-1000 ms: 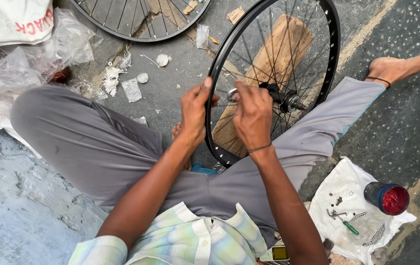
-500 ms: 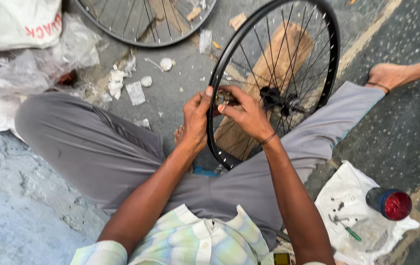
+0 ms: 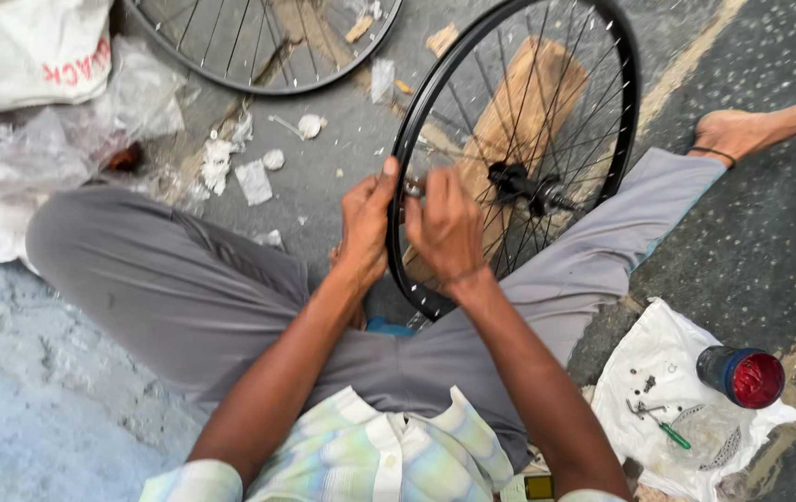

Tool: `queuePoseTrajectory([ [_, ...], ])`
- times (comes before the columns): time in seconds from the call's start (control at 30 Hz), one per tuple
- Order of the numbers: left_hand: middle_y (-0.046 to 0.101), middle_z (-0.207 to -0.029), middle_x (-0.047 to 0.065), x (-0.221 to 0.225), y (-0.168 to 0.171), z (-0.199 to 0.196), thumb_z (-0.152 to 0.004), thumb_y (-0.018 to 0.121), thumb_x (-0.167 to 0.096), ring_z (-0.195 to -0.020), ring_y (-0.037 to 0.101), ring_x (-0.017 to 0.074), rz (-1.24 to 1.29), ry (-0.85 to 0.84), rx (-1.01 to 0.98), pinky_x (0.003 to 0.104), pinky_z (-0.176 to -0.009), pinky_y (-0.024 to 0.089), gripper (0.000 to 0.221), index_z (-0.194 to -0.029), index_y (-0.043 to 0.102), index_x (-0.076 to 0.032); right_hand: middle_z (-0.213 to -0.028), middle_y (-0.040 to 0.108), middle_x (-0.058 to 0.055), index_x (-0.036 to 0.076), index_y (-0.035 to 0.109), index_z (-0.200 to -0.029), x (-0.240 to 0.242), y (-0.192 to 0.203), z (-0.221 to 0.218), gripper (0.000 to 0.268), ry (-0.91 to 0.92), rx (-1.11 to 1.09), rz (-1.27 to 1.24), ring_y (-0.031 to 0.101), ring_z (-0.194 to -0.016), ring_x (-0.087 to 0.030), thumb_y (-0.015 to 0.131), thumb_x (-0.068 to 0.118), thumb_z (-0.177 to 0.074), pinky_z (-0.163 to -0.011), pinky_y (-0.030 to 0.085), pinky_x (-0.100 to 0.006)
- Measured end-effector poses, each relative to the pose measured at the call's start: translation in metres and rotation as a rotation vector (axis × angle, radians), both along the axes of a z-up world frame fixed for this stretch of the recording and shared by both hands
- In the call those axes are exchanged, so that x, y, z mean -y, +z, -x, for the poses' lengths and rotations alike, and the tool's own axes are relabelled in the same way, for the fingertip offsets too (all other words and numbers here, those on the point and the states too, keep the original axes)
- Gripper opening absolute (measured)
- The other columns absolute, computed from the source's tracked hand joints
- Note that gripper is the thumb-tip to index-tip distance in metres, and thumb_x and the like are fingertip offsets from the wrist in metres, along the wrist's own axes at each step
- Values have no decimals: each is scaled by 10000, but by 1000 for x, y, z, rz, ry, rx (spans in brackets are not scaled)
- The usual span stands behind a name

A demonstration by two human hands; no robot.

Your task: The person works on a bicycle wheel by holding the rim and fitting metal components onto it by hand.

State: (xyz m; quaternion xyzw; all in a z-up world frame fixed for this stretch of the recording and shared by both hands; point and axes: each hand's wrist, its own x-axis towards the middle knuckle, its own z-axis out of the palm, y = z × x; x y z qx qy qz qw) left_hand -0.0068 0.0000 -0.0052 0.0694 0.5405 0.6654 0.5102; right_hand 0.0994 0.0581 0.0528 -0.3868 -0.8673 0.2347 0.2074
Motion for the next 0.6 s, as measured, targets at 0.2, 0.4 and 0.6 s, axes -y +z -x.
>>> queuePoseTrajectory([
  [0.2,704,-881,48,-5,-2,4,-991,683,-426,-735,587,98,-170,-71,76,248,-682,485,480,-1084,753,39,-1008,643,-194,-40,585,-1093,-10,0,-8,227,63,-116,-53,657,-833,-368,707,16,-911,-747,528,-479],
  [0.4,646,-778,13,-8,17,2,-963,705,-376,-675,540,101,-1,44,-46,270,-620,436,385,-952,754,6,-1017,708,-154,39,679,-1074,3,8,-7,265,-73,-122,23,704,-910,-366,711,207,-872,-796,542,-467],
  [0.6,598,-728,-8,-22,13,17,-1023,653,-406,-677,527,76,70,-67,-371,264,-620,431,435,-815,664,-25,-955,743,-133,28,701,-968,-22,20,-24,234,-156,-110,390,751,-915,-311,728,252,-904,-804,563,-402],
])
